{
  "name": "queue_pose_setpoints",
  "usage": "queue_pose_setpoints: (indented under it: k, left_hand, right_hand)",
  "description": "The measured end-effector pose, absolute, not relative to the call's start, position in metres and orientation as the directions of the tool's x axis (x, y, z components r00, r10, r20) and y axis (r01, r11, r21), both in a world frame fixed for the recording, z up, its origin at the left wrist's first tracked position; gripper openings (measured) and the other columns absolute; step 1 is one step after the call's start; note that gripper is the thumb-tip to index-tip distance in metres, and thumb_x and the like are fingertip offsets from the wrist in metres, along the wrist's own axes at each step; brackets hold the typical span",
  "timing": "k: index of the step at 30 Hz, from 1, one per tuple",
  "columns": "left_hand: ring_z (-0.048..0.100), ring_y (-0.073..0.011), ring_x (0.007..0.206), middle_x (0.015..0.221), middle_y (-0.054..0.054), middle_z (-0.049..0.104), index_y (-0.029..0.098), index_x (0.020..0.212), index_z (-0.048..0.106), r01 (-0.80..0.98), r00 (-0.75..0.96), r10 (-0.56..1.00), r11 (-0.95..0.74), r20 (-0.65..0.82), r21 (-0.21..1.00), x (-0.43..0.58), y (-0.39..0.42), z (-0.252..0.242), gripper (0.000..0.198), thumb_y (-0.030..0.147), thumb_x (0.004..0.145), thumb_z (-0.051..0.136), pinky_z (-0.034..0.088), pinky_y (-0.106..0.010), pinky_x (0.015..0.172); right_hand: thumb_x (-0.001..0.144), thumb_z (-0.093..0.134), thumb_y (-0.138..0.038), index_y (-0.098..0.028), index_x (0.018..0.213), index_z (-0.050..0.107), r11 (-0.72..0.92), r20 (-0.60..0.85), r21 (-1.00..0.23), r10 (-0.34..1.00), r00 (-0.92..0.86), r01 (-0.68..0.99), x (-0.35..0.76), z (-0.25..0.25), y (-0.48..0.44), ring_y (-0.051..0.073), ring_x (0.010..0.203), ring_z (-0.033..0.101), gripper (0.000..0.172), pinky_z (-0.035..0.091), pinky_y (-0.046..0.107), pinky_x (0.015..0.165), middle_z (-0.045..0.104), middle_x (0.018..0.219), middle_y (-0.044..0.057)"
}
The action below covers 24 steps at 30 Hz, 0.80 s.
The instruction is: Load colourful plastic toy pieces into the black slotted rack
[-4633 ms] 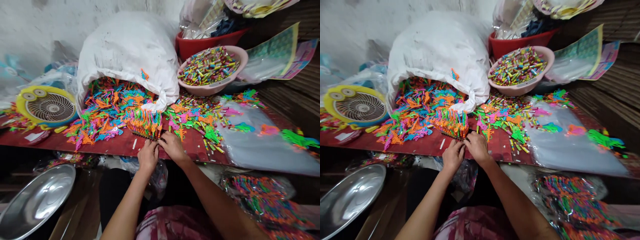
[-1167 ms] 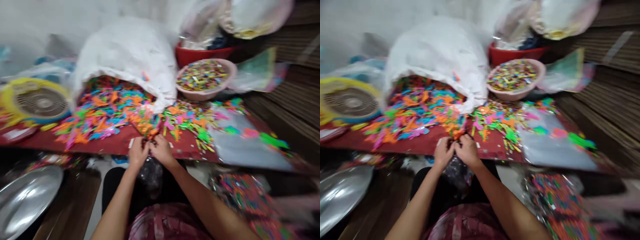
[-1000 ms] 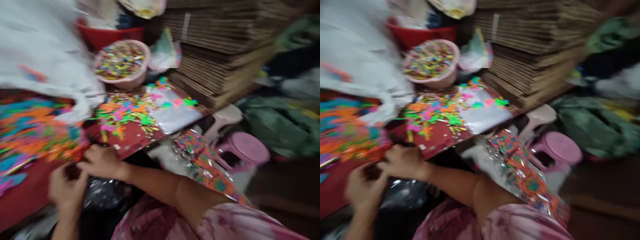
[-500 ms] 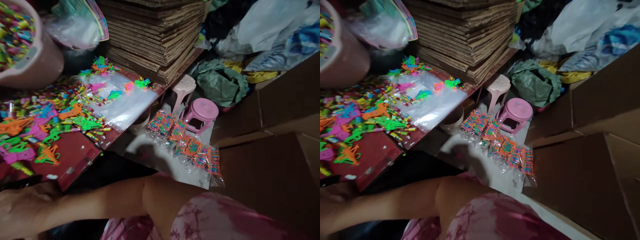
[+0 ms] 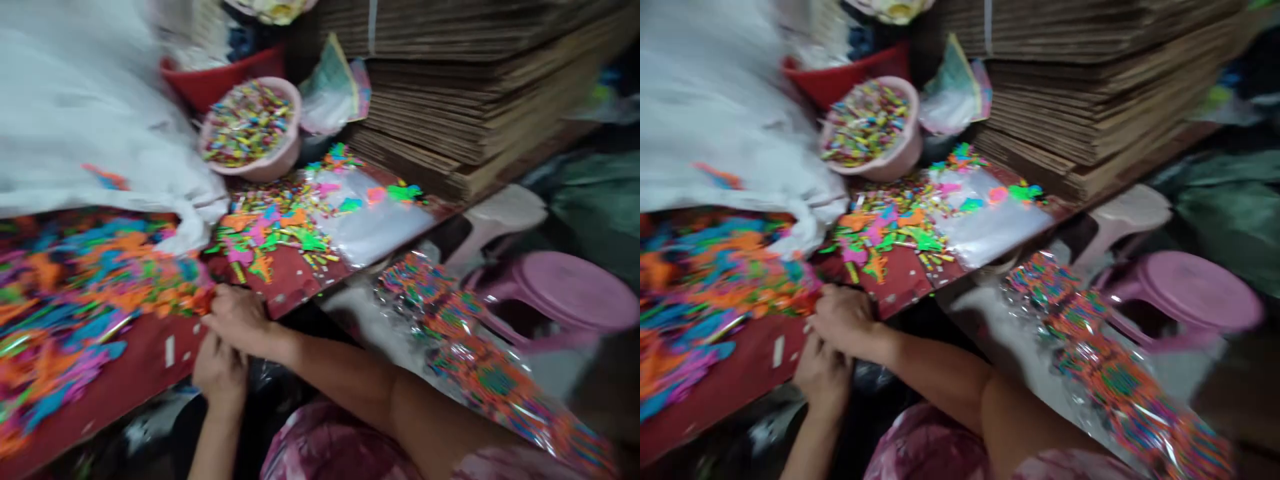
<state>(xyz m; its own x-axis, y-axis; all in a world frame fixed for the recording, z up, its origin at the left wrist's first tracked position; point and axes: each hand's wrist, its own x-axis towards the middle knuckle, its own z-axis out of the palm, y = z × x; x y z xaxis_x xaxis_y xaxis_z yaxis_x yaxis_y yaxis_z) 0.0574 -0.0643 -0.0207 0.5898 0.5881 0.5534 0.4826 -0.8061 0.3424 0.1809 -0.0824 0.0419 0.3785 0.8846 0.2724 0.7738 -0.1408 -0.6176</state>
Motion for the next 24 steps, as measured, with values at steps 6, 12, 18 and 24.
queue_pose_setpoints:
  k: [6, 12, 18, 24]
  left_hand:
    - [0.059, -0.0198, 0.078, 0.091, -0.011, 0.066, 0.016, 0.099, 0.065, 0.577, 0.636, 0.472, -0.816, 0.611, 0.030, 0.062, -0.059, -0.024, 0.023, 0.029, 0.093, 0.047, 0.044, -0.029, 0.063]
    - [0.061, -0.0189, 0.078, 0.106, -0.013, 0.067, 0.015, 0.110, 0.063, 0.646, 0.606, 0.498, -0.763, 0.620, -0.018, 0.068, -0.066, -0.016, 0.025, 0.024, 0.095, 0.044, 0.046, -0.030, 0.068]
    - [0.061, -0.0204, 0.074, 0.101, -0.015, 0.068, 0.012, 0.108, 0.066, 0.628, 0.631, 0.500, -0.778, 0.593, -0.012, 0.069, -0.065, -0.013, 0.026, 0.026, 0.093, 0.050, 0.047, -0.032, 0.064]
    - [0.067, -0.0204, 0.086, 0.118, -0.014, 0.068, 0.016, 0.117, 0.064, 0.657, 0.601, 0.616, -0.743, 0.510, 0.123, 0.073, -0.068, -0.004, 0.030, 0.021, 0.097, 0.042, 0.051, -0.032, 0.074]
  right_hand:
    - [0.088, 0.063, -0.031, -0.020, 0.085, 0.072, -0.150, 0.317, -0.683, 0.821, 0.475, 0.715, 0.178, 0.045, -0.081, 0.015, 0.082, 0.060, 0.014, 0.043, 0.026, 0.069, 0.065, 0.095, 0.003]
    - [0.089, 0.062, -0.025, -0.019, 0.078, 0.070, 0.012, 0.415, -0.683, 0.829, 0.375, 0.731, 0.185, 0.037, -0.077, 0.014, 0.080, 0.058, 0.016, 0.042, 0.026, 0.073, 0.063, 0.090, 0.003]
    - [0.089, 0.062, -0.029, -0.020, 0.073, 0.066, -0.004, 0.430, -0.722, 0.782, 0.452, 0.692, 0.177, 0.045, -0.076, 0.013, 0.071, 0.055, 0.019, 0.039, 0.026, 0.065, 0.059, 0.083, 0.001]
    - [0.096, 0.050, -0.036, -0.020, 0.069, 0.060, 0.187, 0.675, -0.563, 0.666, 0.317, 0.805, 0.193, 0.122, -0.076, 0.015, 0.074, 0.051, 0.033, 0.038, 0.026, 0.070, 0.056, 0.080, 0.003]
